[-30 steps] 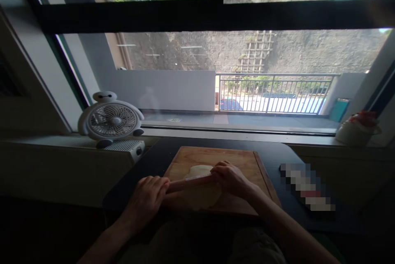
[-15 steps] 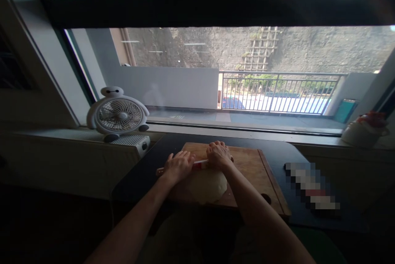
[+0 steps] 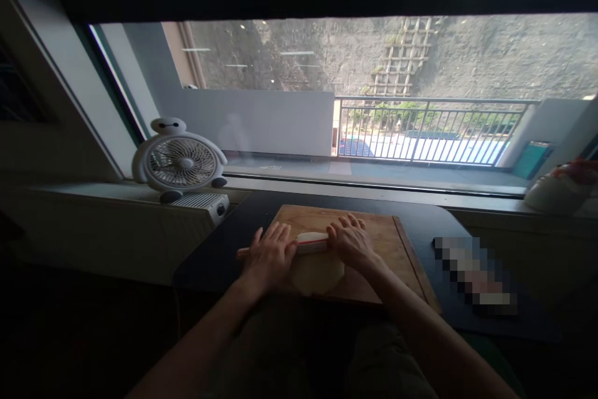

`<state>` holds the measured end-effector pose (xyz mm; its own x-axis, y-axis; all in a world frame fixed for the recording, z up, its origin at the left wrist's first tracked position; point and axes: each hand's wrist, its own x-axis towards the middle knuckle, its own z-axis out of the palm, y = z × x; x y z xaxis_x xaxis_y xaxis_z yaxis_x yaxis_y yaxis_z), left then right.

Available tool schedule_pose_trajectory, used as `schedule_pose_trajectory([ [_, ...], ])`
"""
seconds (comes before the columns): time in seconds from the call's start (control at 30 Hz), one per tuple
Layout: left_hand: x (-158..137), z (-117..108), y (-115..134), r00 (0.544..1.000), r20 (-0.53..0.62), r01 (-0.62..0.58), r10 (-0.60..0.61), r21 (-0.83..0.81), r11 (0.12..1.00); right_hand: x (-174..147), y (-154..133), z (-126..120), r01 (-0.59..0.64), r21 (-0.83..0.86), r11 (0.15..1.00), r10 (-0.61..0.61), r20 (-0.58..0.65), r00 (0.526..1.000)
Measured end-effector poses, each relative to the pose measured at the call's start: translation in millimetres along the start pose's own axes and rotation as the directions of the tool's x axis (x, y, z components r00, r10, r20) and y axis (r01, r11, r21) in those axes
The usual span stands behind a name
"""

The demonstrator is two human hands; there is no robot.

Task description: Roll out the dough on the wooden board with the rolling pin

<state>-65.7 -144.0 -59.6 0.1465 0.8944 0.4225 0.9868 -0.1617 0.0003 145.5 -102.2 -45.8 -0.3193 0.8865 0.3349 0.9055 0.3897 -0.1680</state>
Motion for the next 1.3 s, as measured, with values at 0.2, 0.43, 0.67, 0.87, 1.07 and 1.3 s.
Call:
schedule_pose_trajectory([
  [0.2,62,13,-12,0.989,0.068,0.132,-0.131,-0.009,0.991,59,-5,-3,-0.072,-0.022,0.997,0.074,0.083,0.994],
  [0.43,-20,-6,11,0.998,-0.030,-0.055,0.054,-0.019,0.998,-19,8,9,0.117,0.027,0.993,-0.114,-0.102,0.988],
  [0.67,-10,2,12,0.995,-0.082,-0.055,0.057,0.024,0.998,-13,10,12,0.086,-0.010,0.996,-0.086,-0.100,0.991],
  [0.87,63,19,0,0.994,-0.007,0.107,-0.107,0.021,0.994,59,3,6,-0.045,-0.031,0.999,0.047,0.072,0.996],
  [1.07,14,6,5,0.998,-0.035,-0.043,0.043,-0.006,0.999,8,8,15,0.065,-0.001,0.998,-0.065,-0.098,0.993],
  [1.3,-11,7,11,0.987,-0.103,-0.122,0.123,0.018,0.992,-17,13,19,0.110,0.013,0.994,-0.108,-0.111,0.988],
])
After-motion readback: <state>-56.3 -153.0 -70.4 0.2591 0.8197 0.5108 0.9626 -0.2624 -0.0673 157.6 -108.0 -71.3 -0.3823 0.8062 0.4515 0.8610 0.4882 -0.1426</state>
